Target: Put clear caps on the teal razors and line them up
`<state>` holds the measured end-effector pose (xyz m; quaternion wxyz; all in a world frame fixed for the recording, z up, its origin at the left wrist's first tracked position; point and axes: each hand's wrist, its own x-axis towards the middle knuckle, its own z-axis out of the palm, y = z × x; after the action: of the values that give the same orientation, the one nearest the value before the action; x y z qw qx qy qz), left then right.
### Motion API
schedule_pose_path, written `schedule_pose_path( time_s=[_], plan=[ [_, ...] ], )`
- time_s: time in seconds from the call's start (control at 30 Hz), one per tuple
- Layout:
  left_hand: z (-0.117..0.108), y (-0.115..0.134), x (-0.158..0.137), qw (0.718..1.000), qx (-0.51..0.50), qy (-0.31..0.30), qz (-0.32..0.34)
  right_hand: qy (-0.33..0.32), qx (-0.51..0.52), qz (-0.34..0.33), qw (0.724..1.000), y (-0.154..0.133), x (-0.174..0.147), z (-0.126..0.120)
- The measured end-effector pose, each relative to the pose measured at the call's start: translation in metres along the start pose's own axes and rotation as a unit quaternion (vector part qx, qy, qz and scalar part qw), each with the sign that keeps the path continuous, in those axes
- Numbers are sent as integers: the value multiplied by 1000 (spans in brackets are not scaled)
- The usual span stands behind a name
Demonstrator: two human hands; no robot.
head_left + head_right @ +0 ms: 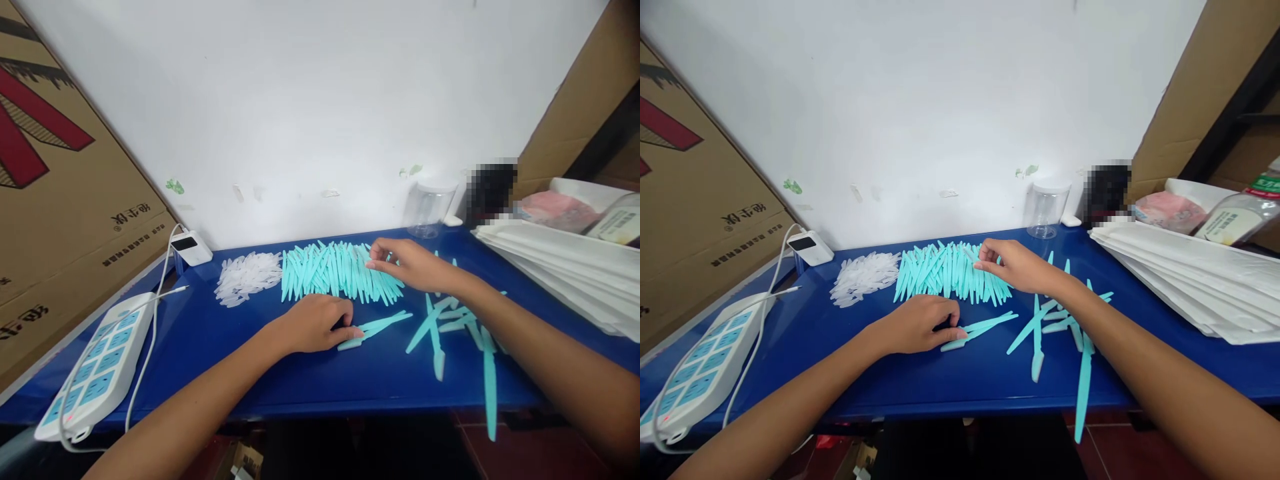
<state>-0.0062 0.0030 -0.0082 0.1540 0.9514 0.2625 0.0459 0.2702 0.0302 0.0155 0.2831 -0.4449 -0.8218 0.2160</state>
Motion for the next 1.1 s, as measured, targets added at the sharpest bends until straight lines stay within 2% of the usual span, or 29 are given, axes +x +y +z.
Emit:
schedule_pose_path(
  time_s=[0.27,0.5,0.7,1.1],
  plan=[
    [-5,4,-5,998,42,19,-52,-50,36,0,998,-10,0,1],
    [-11,0,-5,998,-11,-29,-57,-61,28,7,998,-13,-1,2],
    [-12,0,-7,997,12,-6,-83,-72,2,-10,997,-12,-1,5],
    [-8,-3,-6,997,8,-4,-80,-82,-1,8,997,-14,-1,9]
  ],
)
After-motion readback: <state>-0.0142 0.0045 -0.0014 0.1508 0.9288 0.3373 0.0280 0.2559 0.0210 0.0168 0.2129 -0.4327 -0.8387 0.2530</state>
